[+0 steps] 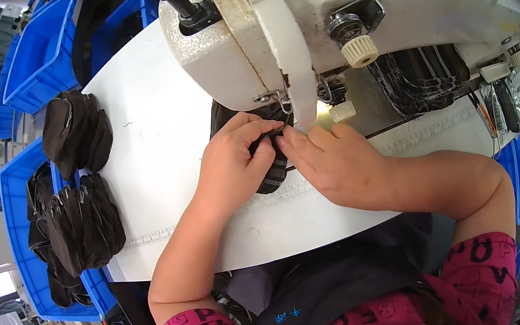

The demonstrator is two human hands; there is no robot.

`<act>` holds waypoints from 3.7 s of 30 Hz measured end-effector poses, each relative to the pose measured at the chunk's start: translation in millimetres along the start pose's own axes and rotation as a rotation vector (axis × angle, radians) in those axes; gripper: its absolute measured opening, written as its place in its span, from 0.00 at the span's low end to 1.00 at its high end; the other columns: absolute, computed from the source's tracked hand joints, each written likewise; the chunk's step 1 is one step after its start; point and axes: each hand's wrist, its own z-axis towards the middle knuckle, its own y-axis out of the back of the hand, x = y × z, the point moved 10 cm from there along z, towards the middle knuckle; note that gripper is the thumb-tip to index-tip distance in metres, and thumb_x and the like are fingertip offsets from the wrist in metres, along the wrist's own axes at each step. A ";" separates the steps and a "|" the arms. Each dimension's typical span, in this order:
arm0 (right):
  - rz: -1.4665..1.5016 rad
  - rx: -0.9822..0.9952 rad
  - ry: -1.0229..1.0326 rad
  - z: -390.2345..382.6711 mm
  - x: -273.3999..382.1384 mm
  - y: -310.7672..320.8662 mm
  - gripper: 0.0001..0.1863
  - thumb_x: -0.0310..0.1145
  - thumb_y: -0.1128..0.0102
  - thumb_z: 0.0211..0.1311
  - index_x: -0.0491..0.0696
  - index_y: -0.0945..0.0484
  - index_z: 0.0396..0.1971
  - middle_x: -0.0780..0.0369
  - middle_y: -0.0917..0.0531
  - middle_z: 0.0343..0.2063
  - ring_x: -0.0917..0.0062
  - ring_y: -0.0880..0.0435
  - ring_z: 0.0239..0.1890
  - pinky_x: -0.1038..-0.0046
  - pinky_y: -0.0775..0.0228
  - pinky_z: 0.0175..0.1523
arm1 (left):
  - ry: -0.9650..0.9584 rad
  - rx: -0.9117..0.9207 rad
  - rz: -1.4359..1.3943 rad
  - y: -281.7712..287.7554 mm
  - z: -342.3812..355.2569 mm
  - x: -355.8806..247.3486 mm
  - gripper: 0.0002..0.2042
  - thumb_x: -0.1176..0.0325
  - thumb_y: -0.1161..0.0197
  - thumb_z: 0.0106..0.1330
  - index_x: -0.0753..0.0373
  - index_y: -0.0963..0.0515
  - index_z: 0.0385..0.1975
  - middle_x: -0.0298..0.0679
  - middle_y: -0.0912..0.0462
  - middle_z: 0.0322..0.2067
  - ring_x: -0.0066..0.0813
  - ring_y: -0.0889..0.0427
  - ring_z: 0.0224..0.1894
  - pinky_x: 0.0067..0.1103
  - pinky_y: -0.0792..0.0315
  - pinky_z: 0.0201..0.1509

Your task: Sewing together pieces of dark fabric or leather using a semi-industrial sewing machine.

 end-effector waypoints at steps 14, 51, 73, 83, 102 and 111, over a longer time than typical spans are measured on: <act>0.078 -0.095 0.048 2.6 -3.4 9.4 0.20 0.32 0.38 0.55 0.37 0.15 0.46 0.50 0.15 0.48 0.62 0.19 0.57 0.68 0.26 0.50 | -0.221 -0.017 0.304 -2.8 -5.1 -31.5 0.12 0.74 0.35 0.63 0.63 0.12 0.45 0.40 0.16 0.40 0.41 0.16 0.44 0.32 0.19 0.46; 0.331 0.037 0.017 3.1 -20.9 4.4 0.12 0.29 0.38 0.58 0.42 0.19 0.41 0.50 0.17 0.48 0.62 0.16 0.55 0.66 0.21 0.54 | -0.260 -0.164 0.652 -13.1 -4.6 -47.7 0.16 0.64 0.34 0.67 0.60 0.15 0.53 0.36 0.13 0.48 0.42 0.14 0.49 0.31 0.18 0.47; 0.195 -0.055 0.034 3.2 -17.2 7.8 0.17 0.30 0.36 0.53 0.44 0.15 0.44 0.59 0.15 0.44 0.66 0.15 0.48 0.69 0.19 0.42 | -0.119 0.068 0.250 4.2 -16.8 -30.8 0.28 0.66 0.28 0.56 0.63 0.23 0.58 0.44 0.18 0.57 0.48 0.19 0.58 0.35 0.20 0.58; 0.174 -0.177 0.189 -2.4 3.4 7.5 0.04 0.32 0.36 0.48 0.48 0.18 0.23 0.61 0.20 0.27 0.67 0.17 0.37 0.71 0.28 0.36 | -0.179 0.077 0.354 -8.8 -21.3 -47.5 0.27 0.72 0.31 0.51 0.61 0.18 0.57 0.43 0.21 0.57 0.47 0.21 0.59 0.34 0.21 0.59; 0.085 -0.112 0.096 -3.6 -1.7 12.8 0.13 0.29 0.37 0.46 0.35 0.15 0.30 0.43 0.14 0.36 0.58 0.12 0.40 0.66 0.20 0.42 | -0.325 0.019 0.527 -24.0 -18.5 -53.8 0.32 0.71 0.28 0.49 0.64 0.20 0.61 0.39 0.19 0.59 0.41 0.18 0.56 0.29 0.22 0.60; 0.033 -0.045 0.139 -6.3 3.4 15.9 0.18 0.28 0.36 0.49 0.29 0.15 0.37 0.38 0.13 0.41 0.54 0.11 0.44 0.65 0.19 0.45 | -0.273 -0.070 0.454 -13.1 -16.4 -50.1 0.25 0.70 0.27 0.52 0.60 0.17 0.54 0.35 0.15 0.53 0.37 0.14 0.50 0.30 0.18 0.53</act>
